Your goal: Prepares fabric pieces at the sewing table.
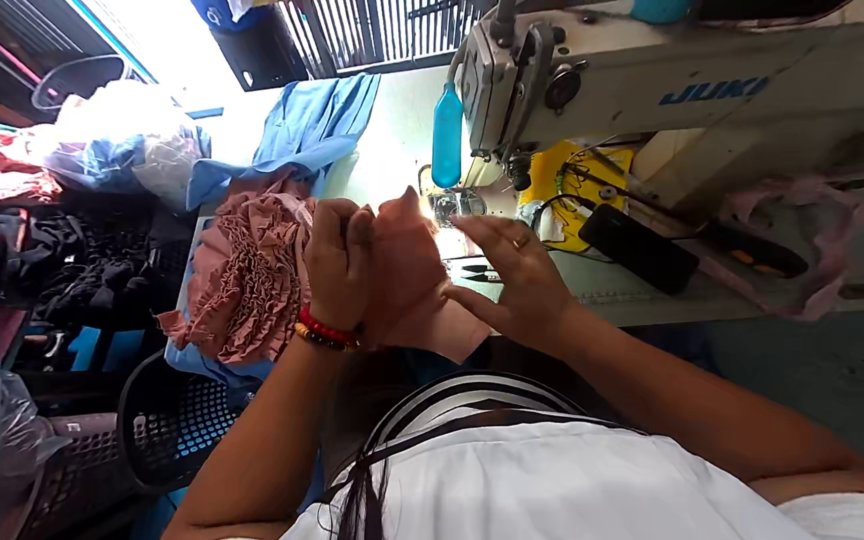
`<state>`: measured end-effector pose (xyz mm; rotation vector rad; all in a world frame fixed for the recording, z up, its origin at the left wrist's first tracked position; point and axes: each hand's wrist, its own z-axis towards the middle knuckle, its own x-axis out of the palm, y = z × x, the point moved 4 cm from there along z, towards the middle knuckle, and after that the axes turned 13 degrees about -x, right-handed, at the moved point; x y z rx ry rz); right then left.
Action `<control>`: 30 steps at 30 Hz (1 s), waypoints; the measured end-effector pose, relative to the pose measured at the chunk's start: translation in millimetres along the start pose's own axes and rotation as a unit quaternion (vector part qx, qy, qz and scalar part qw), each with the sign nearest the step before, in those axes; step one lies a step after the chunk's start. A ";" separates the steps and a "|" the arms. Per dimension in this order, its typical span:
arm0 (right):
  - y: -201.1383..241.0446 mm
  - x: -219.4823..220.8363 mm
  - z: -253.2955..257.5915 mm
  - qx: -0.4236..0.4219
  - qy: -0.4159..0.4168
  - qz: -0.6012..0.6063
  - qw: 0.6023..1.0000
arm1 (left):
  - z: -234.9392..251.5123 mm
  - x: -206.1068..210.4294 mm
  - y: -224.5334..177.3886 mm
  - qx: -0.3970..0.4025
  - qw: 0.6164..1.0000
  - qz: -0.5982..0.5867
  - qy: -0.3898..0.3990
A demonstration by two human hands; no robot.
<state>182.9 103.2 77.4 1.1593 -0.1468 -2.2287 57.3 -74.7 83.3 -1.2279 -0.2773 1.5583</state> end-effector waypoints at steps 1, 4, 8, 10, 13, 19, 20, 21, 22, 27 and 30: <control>3.3 -0.5 11.8 -0.004 0.001 0.029 1.000 | -3.7 -5.8 -14.8 0.009 0.998 -0.061 0.008; 13.2 -0.2 31.7 0.008 -0.014 0.167 0.986 | -9.7 -22.4 -52.2 0.035 0.981 -0.192 0.023; 22.9 -10.3 27.1 0.077 0.001 0.348 0.934 | -19.4 -43.1 -53.7 -0.072 0.941 -0.329 0.027; 23.8 -12.7 26.3 0.080 0.088 0.369 0.922 | -26.1 -43.8 -34.0 -0.154 0.935 -0.310 0.082; 7.1 9.4 26.7 0.104 0.233 0.280 0.925 | -28.8 -29.6 -9.3 -0.139 0.961 -0.161 0.176; 3.1 13.9 -12.9 0.090 0.154 -0.115 0.977 | -37.7 17.8 12.2 -0.013 0.973 0.179 0.142; 7.4 8.5 -28.3 0.097 0.149 -0.122 0.976 | -40.0 23.4 10.9 -0.005 0.970 0.180 0.165; 10.4 5.6 -43.7 0.113 0.157 -0.118 0.974 | -41.6 29.1 11.3 -0.014 0.963 0.181 0.197; 11.8 4.9 -57.7 0.132 0.168 -0.111 0.971 | -42.2 33.9 12.3 -0.032 0.955 0.189 0.226; 2.7 8.7 -88.3 0.180 0.153 -0.071 0.969 | -34.5 43.2 17.2 -0.090 0.931 0.192 0.298; 1.1 10.4 -90.8 0.172 0.141 -0.027 0.974 | -31.5 39.5 17.2 -0.099 0.928 0.104 0.343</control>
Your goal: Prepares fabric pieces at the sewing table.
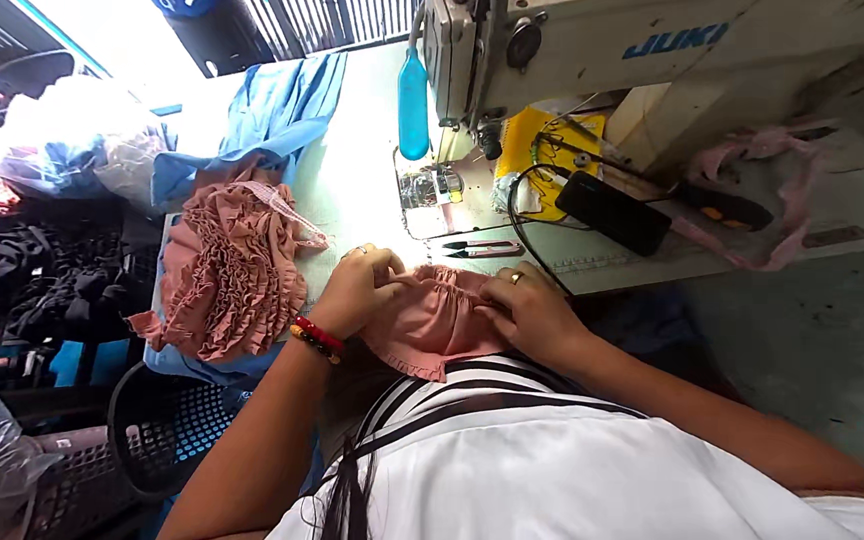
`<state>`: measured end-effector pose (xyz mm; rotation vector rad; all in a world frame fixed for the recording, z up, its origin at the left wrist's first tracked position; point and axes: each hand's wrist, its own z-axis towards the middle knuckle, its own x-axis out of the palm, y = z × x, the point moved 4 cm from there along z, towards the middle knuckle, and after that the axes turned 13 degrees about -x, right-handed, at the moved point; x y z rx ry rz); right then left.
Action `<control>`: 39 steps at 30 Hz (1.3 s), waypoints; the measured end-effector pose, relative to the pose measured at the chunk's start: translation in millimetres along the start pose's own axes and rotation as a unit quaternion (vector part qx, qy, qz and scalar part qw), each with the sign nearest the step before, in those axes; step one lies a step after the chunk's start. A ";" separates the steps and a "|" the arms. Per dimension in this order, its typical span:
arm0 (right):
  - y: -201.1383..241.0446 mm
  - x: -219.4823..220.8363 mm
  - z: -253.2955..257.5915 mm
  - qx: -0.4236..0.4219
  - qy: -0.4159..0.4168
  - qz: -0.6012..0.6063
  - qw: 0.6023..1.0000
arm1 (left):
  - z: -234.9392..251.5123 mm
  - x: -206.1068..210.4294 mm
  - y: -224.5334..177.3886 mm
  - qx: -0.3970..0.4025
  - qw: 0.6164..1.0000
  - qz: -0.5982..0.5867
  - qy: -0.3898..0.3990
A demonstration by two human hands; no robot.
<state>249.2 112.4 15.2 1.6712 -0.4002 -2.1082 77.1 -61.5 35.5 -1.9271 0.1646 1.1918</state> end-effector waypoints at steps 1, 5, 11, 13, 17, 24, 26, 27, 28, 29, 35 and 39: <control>0.0 -0.8 -0.2 -0.005 0.001 0.016 1.000 | -1.4 -1.9 -0.3 0.012 0.999 -0.028 0.012; 4.0 -12.9 -1.0 -0.069 0.015 0.058 0.996 | -13.8 -14.7 2.3 0.058 0.994 -0.090 0.015; 16.1 -29.0 1.4 -0.081 0.000 0.110 0.991 | -30.4 -36.0 7.6 0.109 0.973 -0.206 0.012; 17.4 -27.2 11.0 -0.051 -0.025 0.125 0.990 | -31.2 -46.4 7.3 0.072 0.968 -0.240 0.007; 11.3 -3.8 39.0 -0.016 -0.021 0.030 0.999 | 4.1 -49.8 29.3 -0.078 0.993 -0.025 -0.080; 9.7 -0.1 27.4 -0.012 -0.052 0.001 0.999 | 18.2 -26.6 42.9 -0.126 0.988 0.064 -0.059; 13.1 -3.5 15.3 -0.025 -0.089 0.009 0.996 | 19.3 -26.3 42.0 -0.112 0.992 0.056 -0.007; 13.8 -2.4 8.8 -0.027 -0.096 0.014 0.995 | 19.5 -24.9 42.4 -0.114 0.992 0.050 0.018; 14.3 -0.6 2.7 -0.028 -0.100 0.018 0.994 | 19.8 -24.1 42.6 -0.118 0.991 0.045 0.038; 14.8 0.4 -2.7 -0.033 -0.109 0.015 0.993 | 19.7 -24.6 41.6 -0.121 0.990 0.041 0.057; 6.7 6.8 -32.7 0.026 -0.139 0.086 0.986 | -5.0 -36.1 26.5 -0.040 0.991 -0.112 0.066; 3.1 17.1 -40.1 0.077 -0.113 0.120 0.983 | -23.0 -37.3 23.4 0.009 0.968 -0.233 0.093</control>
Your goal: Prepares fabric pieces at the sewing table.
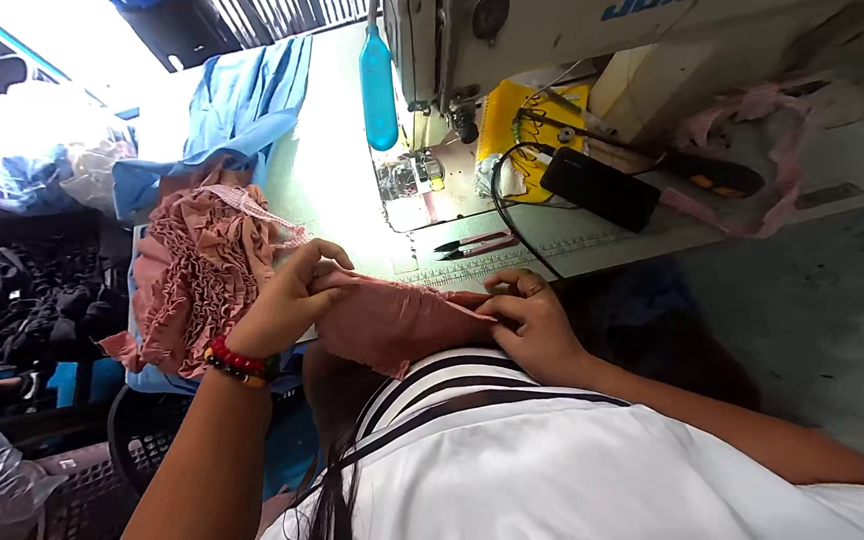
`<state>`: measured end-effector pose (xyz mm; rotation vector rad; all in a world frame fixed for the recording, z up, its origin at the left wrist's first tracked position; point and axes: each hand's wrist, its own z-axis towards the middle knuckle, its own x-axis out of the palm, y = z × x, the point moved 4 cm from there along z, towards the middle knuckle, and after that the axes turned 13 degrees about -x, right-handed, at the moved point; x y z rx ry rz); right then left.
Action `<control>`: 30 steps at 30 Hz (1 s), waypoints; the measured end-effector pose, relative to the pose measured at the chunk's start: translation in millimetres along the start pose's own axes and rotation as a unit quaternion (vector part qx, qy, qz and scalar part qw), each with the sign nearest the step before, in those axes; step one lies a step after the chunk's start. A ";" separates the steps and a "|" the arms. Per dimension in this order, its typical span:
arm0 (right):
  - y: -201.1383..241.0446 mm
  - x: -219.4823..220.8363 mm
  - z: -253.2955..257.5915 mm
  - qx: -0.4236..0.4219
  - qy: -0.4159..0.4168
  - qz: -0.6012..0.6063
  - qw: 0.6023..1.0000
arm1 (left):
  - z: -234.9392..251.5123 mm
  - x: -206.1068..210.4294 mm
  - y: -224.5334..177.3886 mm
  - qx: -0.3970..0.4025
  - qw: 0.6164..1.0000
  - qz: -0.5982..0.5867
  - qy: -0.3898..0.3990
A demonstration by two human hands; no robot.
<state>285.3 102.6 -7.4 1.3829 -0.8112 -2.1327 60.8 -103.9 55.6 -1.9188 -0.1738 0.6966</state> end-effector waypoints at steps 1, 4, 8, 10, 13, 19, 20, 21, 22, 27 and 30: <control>1.6 -0.3 2.1 -0.006 0.016 -0.014 1.000 | -3.0 0.1 1.4 0.012 1.000 -0.019 0.007; 4.1 -3.0 8.2 -0.022 0.041 -0.047 0.998 | -11.7 -3.6 1.6 0.037 0.998 -0.044 0.022; -2.6 -5.7 5.5 -0.069 0.025 -0.025 0.997 | -25.6 -9.5 -0.3 0.055 0.998 -0.043 0.010; -4.5 -7.6 1.8 -0.114 0.011 -0.024 0.993 | -36.1 -8.7 -2.1 0.076 0.996 -0.017 -0.037; -1.6 -16.0 -2.3 -0.187 -0.054 -0.029 0.980 | -55.1 -0.4 -10.0 0.149 0.976 0.102 -0.124; 9.4 -37.1 6.8 -0.192 -0.081 0.062 0.976 | -88.8 21.8 7.3 0.156 0.966 0.078 -0.189; 11.4 -37.4 8.3 -0.188 -0.072 0.069 0.977 | -93.5 24.5 12.4 0.155 0.966 0.050 -0.201; 13.0 -36.8 9.5 -0.184 -0.061 0.070 0.978 | -98.4 27.1 16.1 0.157 0.964 0.034 -0.212; 14.0 -36.2 10.5 -0.180 -0.047 0.067 0.980 | -103.0 29.5 18.6 0.162 0.961 0.022 -0.221; 16.5 -33.1 15.8 -0.163 0.001 0.027 0.986 | -121.4 40.7 25.3 0.177 0.944 0.015 -0.279; 22.0 -34.6 15.8 -0.164 -0.016 0.072 0.984 | -128.3 44.8 29.2 0.171 0.938 0.042 -0.300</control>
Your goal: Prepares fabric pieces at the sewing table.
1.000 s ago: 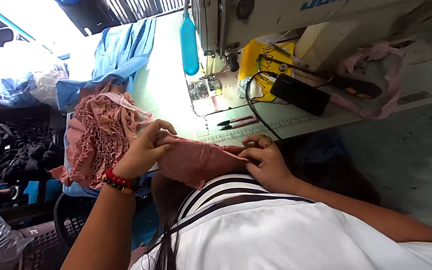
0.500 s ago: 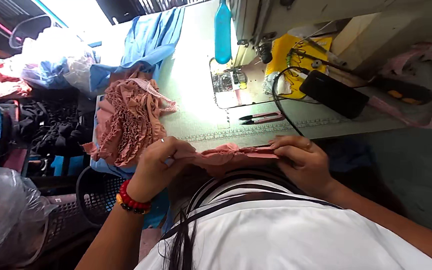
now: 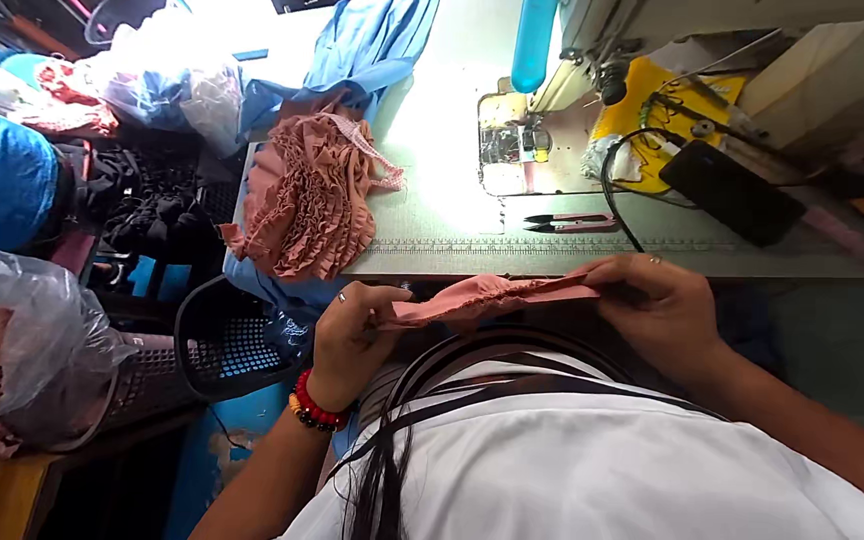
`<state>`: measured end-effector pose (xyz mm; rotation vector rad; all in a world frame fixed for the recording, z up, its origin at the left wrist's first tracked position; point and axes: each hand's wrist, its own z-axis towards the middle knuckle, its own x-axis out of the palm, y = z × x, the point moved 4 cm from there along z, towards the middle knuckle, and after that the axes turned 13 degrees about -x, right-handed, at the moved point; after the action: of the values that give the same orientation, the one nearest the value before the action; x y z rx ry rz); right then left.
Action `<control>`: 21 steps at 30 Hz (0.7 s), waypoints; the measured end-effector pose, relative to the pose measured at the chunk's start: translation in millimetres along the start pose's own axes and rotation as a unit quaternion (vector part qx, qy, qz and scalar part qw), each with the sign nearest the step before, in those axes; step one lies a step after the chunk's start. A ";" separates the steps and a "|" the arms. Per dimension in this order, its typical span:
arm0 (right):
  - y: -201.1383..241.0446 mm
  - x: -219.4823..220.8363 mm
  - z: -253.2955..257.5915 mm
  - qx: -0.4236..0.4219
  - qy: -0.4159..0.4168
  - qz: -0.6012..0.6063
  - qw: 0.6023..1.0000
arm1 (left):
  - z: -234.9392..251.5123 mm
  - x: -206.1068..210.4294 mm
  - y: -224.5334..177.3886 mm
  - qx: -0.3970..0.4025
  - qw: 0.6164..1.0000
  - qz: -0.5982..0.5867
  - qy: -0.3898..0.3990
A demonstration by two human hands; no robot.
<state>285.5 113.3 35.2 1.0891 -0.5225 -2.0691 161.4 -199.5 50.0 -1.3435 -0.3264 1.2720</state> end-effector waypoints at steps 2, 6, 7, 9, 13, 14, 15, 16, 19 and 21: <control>2.6 -1.4 0.8 -0.001 -0.018 0.047 0.999 | -5.5 0.0 3.1 -0.029 0.999 -0.025 0.024; 2.9 -2.7 1.7 0.060 -0.025 0.202 0.977 | -13.1 -0.4 16.5 -0.127 0.970 -0.193 0.078; 3.5 -3.1 1.4 0.069 -0.026 0.231 0.970 | -14.1 -0.8 19.6 -0.134 0.960 -0.226 0.091; 6.9 -2.2 1.9 0.069 -0.029 0.266 0.961 | -16.9 -3.9 23.0 -0.137 0.948 -0.267 0.105; 13.6 4.2 1.5 0.063 -0.048 0.298 0.951 | -20.7 -12.6 21.2 -0.158 0.952 -0.253 0.061; 14.2 6.5 1.4 0.069 -0.058 0.302 0.949 | -20.5 -14.2 19.1 -0.161 0.956 -0.240 0.043; 14.2 9.1 0.7 0.078 -0.068 0.304 0.947 | -20.2 -15.8 17.0 -0.161 0.960 -0.227 0.025; 13.9 11.7 -0.1 0.085 -0.077 0.301 0.947 | -19.3 -17.1 14.8 -0.158 0.964 -0.216 0.010; 14.6 16.9 -1.5 0.097 -0.106 0.263 0.954 | -17.2 -19.8 10.2 -0.139 0.969 -0.206 -0.015; 15.3 17.9 -2.0 0.088 -0.126 0.233 0.960 | -17.0 -19.8 8.5 -0.134 0.969 -0.204 -0.027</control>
<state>286.8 89.7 34.2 0.7092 -1.0024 -1.7673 163.7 -226.7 47.1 -1.3788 -0.7937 0.9411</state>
